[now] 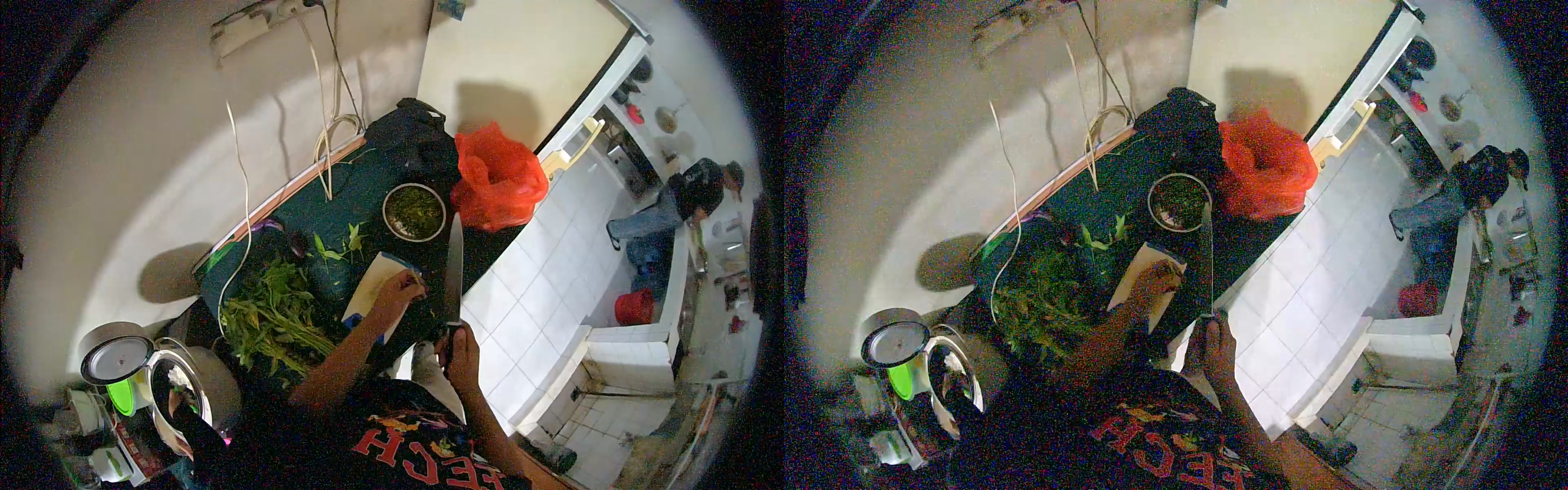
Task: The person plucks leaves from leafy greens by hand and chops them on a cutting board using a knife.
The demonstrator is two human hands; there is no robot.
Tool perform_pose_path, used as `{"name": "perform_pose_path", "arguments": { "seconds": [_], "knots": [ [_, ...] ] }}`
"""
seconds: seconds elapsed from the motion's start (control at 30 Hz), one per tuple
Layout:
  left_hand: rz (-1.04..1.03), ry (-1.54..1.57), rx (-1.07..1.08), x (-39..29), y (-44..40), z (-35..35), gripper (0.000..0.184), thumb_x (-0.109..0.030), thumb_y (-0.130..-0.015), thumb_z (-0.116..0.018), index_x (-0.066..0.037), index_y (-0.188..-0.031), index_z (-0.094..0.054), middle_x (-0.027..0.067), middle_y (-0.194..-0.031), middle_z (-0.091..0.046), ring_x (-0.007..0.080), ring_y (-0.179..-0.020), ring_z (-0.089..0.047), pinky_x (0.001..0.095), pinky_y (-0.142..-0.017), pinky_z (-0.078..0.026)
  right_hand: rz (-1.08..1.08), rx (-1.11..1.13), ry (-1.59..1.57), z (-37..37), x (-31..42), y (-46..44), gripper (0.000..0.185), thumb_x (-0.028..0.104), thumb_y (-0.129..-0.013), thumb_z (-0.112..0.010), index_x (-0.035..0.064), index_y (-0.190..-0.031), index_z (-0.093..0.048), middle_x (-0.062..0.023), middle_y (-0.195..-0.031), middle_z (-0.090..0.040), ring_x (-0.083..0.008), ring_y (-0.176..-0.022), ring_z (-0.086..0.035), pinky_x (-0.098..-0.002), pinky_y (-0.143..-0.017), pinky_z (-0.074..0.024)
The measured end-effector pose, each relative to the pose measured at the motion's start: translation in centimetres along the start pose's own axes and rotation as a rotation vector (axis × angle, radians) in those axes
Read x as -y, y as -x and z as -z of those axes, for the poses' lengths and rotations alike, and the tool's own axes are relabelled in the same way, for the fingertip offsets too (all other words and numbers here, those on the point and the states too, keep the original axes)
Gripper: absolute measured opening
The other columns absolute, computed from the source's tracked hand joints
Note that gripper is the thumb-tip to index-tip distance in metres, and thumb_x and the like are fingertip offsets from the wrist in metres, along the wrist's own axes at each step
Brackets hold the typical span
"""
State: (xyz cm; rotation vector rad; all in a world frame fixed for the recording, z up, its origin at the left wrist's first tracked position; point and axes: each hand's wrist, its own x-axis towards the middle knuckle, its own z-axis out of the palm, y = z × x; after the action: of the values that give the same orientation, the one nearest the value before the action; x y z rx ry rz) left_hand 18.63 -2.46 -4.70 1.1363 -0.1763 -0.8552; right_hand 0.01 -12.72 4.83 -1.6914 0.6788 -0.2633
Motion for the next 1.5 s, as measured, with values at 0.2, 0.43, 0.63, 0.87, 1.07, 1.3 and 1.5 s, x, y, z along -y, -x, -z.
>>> {"name": "perform_pose_path", "arguments": {
  "seconds": [0.2,0.43,0.63,0.87,1.07,1.3,1.5],
  "knots": [
    [-0.047,-0.124,0.056,-7.0,4.6,-7.1,0.021,-0.013,-0.095,-0.06,-0.003,-0.113,-0.056,0.0068,-0.103,-0.065,0.0159,-0.093,-0.063,0.0293,-0.082,-0.052,-0.021,0.091,-0.282,1.9,6.3,0.3,0.056,0.047,-0.102,-0.039,0.0019,-0.132,-0.05,-0.0061,-0.076,-0.063,-0.0119,-0.063,-0.057,-0.0266,-0.057,-0.0461],
    [0.132,0.483,0.086,-6.8,5.5,-11.0,0.044,-0.011,-0.098,-0.056,-0.013,-0.138,-0.041,0.0068,-0.108,-0.064,0.0138,-0.095,-0.062,0.0253,-0.08,-0.053,-0.001,0.009,-0.224,3.4,7.8,0.9,0.06,0.054,-0.101,-0.034,0.0004,-0.119,-0.052,-0.0075,-0.07,-0.063,-0.0089,-0.05,-0.049,-0.0226,-0.044,-0.0371],
    [0.077,0.471,0.097,-7.1,5.6,-12.7,0.053,-0.009,-0.097,-0.056,-0.018,-0.146,-0.035,0.0054,-0.106,-0.064,0.012,-0.092,-0.062,0.0236,-0.077,-0.054,-0.015,0.056,-0.251,4.3,8.8,2.1,0.061,0.053,-0.101,-0.034,0.001,-0.128,-0.05,-0.0046,-0.07,-0.061,-0.0071,-0.05,-0.048,-0.0215,-0.045,-0.0363],
    [0.077,0.464,0.095,-7.7,5.3,-14.0,0.052,-0.007,-0.097,-0.055,-0.018,-0.145,-0.037,0.0041,-0.101,-0.063,0.0105,-0.087,-0.06,0.0229,-0.076,-0.053,-0.025,0.021,-0.259,4.4,10.2,2.4,0.062,0.05,-0.102,-0.036,0.0013,-0.139,-0.045,-0.002,-0.071,-0.06,-0.0059,-0.053,-0.048,-0.0206,-0.048,-0.037],
    [0.144,0.46,0.124,-10.2,5.6,-15.5,0.051,-0.008,-0.099,-0.053,-0.017,-0.146,-0.035,0.0046,-0.105,-0.062,0.01,-0.088,-0.059,0.0223,-0.077,-0.052,0.076,-0.046,-0.227,4.9,9.4,2.2,0.065,0.052,-0.101,-0.036,-0.0016,-0.138,-0.044,-0.0028,-0.069,-0.059,-0.0058,-0.053,-0.048,-0.0208,-0.047,-0.036],
    [0.106,0.309,0.158,-12.6,5.9,-17.0,0.053,-0.008,-0.098,-0.053,-0.018,-0.147,-0.034,0.0051,-0.102,-0.063,0.0097,-0.088,-0.059,0.0214,-0.076,-0.051,0.116,-0.079,-0.24,4.8,11.4,2.3,0.068,0.054,-0.1,-0.036,-0.0019,-0.138,-0.042,-0.0026,-0.069,-0.058,-0.0054,-0.054,-0.047,-0.0205,-0.047,-0.0342],
    [-0.455,-0.333,0.148,-12.1,6.0,-17.0,0.056,-0.008,-0.097,-0.055,-0.018,-0.148,-0.033,0.0052,-0.101,-0.064,0.0098,-0.089,-0.06,0.0214,-0.075,-0.052,0.128,-0.114,-0.237,4.7,11.6,2.7,0.068,0.055,-0.099,-0.039,-0.0005,-0.14,-0.04,-0.0025,-0.071,-0.057,-0.0057,-0.056,-0.048,-0.02,-0.049,-0.0358]
  ]
}}
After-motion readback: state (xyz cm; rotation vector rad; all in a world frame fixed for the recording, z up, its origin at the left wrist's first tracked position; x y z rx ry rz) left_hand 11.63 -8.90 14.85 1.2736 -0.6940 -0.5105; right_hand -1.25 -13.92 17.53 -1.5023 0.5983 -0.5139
